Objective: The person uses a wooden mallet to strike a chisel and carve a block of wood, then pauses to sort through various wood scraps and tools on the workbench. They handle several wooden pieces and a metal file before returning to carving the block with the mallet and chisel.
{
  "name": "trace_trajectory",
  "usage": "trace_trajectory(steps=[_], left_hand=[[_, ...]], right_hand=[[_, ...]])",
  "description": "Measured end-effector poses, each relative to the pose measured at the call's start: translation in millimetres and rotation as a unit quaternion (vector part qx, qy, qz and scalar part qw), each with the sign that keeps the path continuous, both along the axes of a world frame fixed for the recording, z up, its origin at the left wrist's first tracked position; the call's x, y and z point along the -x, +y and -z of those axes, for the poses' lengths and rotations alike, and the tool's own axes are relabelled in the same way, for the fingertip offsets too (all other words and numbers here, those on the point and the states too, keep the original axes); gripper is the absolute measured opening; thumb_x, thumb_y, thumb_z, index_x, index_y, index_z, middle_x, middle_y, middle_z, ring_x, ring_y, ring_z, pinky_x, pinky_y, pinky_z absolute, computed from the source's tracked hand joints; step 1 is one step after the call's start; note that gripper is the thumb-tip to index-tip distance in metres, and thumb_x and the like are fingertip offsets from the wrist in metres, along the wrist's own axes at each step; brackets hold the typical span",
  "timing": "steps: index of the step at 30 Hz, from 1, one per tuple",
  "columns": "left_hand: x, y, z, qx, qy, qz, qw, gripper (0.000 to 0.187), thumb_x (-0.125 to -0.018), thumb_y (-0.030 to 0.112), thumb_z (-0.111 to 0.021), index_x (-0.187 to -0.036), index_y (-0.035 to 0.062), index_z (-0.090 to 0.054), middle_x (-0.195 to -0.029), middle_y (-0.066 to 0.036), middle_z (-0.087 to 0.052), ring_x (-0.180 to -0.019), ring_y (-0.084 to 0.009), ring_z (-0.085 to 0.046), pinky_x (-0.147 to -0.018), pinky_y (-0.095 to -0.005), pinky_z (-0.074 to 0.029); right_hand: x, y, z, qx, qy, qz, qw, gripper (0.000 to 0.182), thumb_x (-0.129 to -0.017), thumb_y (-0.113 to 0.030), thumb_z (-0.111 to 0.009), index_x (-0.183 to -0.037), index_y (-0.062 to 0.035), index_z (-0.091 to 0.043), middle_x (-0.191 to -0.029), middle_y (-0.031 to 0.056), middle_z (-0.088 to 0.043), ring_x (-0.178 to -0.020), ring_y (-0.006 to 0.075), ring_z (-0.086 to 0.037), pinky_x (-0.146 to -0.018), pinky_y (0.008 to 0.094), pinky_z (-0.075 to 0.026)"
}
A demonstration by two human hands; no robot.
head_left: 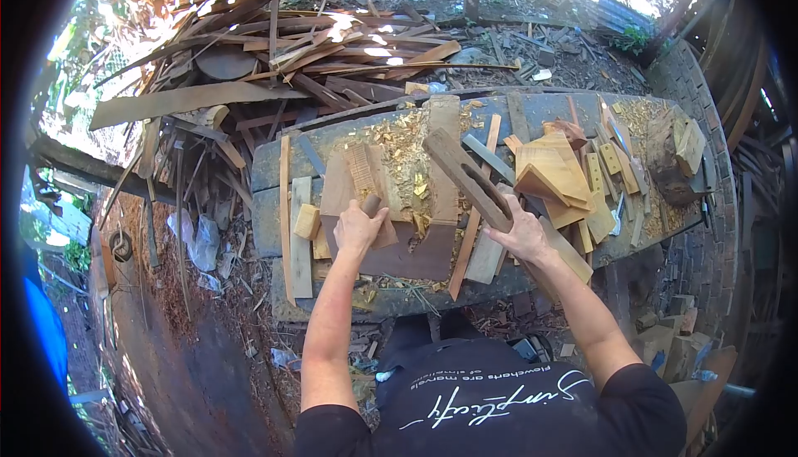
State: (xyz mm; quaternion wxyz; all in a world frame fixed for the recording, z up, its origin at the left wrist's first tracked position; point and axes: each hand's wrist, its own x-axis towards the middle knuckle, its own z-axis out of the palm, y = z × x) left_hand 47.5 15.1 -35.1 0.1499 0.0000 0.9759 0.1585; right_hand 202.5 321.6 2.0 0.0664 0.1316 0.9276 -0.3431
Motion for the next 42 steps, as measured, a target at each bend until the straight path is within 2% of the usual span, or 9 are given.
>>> trace_trajectory(steps=[3,5,8,10,13,33,36,38,42], left_hand=[[12.5,-10.3,-19.1,-0.052,0.021,-0.013,0.998,0.055,-0.08,0.055,-0.073,-0.1,0.0043,-0.066,-0.098,-0.023,-0.072,-0.098,-0.0407,-0.069,-0.083,-0.0493,-0.054],[28.5,-18.7,-30.2,-0.254,0.168,-0.035,0.952,0.045,-0.081,0.047,-0.077,-0.088,0.0032,-0.067,-0.084,-0.016,-0.073,-0.082,-0.033,-0.072,-0.072,-0.0428,-0.055],[53.4,-19.1,-75.9,-0.384,0.169,-0.094,0.903,0.034,-0.084,0.035,-0.08,-0.078,0.0047,-0.066,-0.07,-0.004,-0.066,-0.063,-0.0162,-0.064,-0.059,-0.0307,-0.05],[59.6,-11.0,-101.1,-0.583,0.156,-0.089,0.792,0.03,-0.087,0.027,-0.079,-0.07,0.008,-0.063,-0.064,0.004,-0.057,-0.057,-0.0039,-0.05,-0.053,-0.0219,-0.04],[61.1,14.0,-115.0,-0.65,0.208,-0.103,0.724,0.033,-0.09,0.023,-0.077,-0.065,0.0115,-0.059,-0.061,0.005,-0.053,-0.055,-0.0016,-0.047,-0.051,-0.0197,-0.035],[58.2,34.5,-71.4,-0.636,0.291,-0.116,0.705,0.029,-0.09,0.022,-0.076,-0.073,0.012,-0.056,-0.064,0.004,-0.054,-0.056,-0.0028,-0.049,-0.052,-0.0191,-0.039],[55.9,33.5,-74.7,-0.641,0.263,-0.133,0.709,0.036,-0.092,0.019,-0.075,-0.065,0.0137,-0.052,-0.064,0.011,-0.047,-0.06,-0.0007,-0.04,-0.057,-0.0192,-0.036],[58.6,30.5,-69.1,-0.653,0.274,-0.107,0.697,0.027,-0.091,0.021,-0.075,-0.075,0.0116,-0.056,-0.062,0.003,-0.053,-0.05,-0.0022,-0.048,-0.044,-0.0179,-0.037],[60.2,28.3,-67.2,-0.64,0.289,-0.103,0.704,0.027,-0.091,0.021,-0.075,-0.075,0.0115,-0.055,-0.061,0.003,-0.053,-0.049,-0.0024,-0.048,-0.043,-0.0178,-0.036]], right_hand=[[-4.2,0.7,2.8,0.022,0.008,-0.006,1.0,0.076,-0.08,-0.042,-0.075,-0.138,-0.0104,-0.038,-0.105,0.0273,-0.068,-0.099,0.0452,-0.067,-0.088,0.0495,-0.053],[-7.6,-1.6,-3.5,0.035,0.014,0.011,0.999,0.073,-0.081,-0.041,-0.076,-0.136,-0.0098,-0.038,-0.109,0.0263,-0.068,-0.103,0.0434,-0.066,-0.089,0.0478,-0.053],[-10.5,-2.5,-4.3,0.072,0.06,0.009,0.996,0.069,-0.082,-0.037,-0.077,-0.133,-0.0095,-0.038,-0.114,0.0252,-0.066,-0.107,0.0413,-0.065,-0.09,0.0461,-0.053],[-9.8,-4.7,-8.8,0.075,0.058,0.009,0.995,0.067,-0.083,-0.034,-0.077,-0.132,-0.0092,-0.038,-0.117,0.024,-0.066,-0.109,0.04,-0.065,-0.091,0.0451,-0.053],[-9.4,-9.1,-11.6,0.11,0.051,0.035,0.992,0.072,-0.08,-0.032,-0.079,-0.135,-0.0059,-0.041,-0.118,0.0237,-0.067,-0.112,0.0388,-0.065,-0.095,0.0442,-0.05],[3.9,-30.7,-26.2,0.098,0.09,-0.019,0.991,0.068,-0.084,-0.032,-0.077,-0.135,-0.0071,-0.04,-0.111,0.0227,-0.068,-0.106,0.0381,-0.067,-0.092,0.0448,-0.053],[10.4,-35.1,-34.2,0.098,0.094,-0.022,0.99,0.068,-0.084,-0.032,-0.077,-0.136,-0.0065,-0.04,-0.113,0.0228,-0.068,-0.107,0.0374,-0.067,-0.092,0.0449,-0.053],[13.7,-37.4,-37.0,0.093,0.1,-0.026,0.99,0.069,-0.084,-0.032,-0.077,-0.136,-0.0066,-0.04,-0.112,0.023,-0.068,-0.107,0.0375,-0.067,-0.092,0.045,-0.053],[16.4,-38.3,-33.9,0.081,0.108,-0.029,0.99,0.07,-0.084,-0.031,-0.077,-0.137,-0.0067,-0.04,-0.112,0.024,-0.068,-0.106,0.0385,-0.068,-0.091,0.0454,-0.053]])
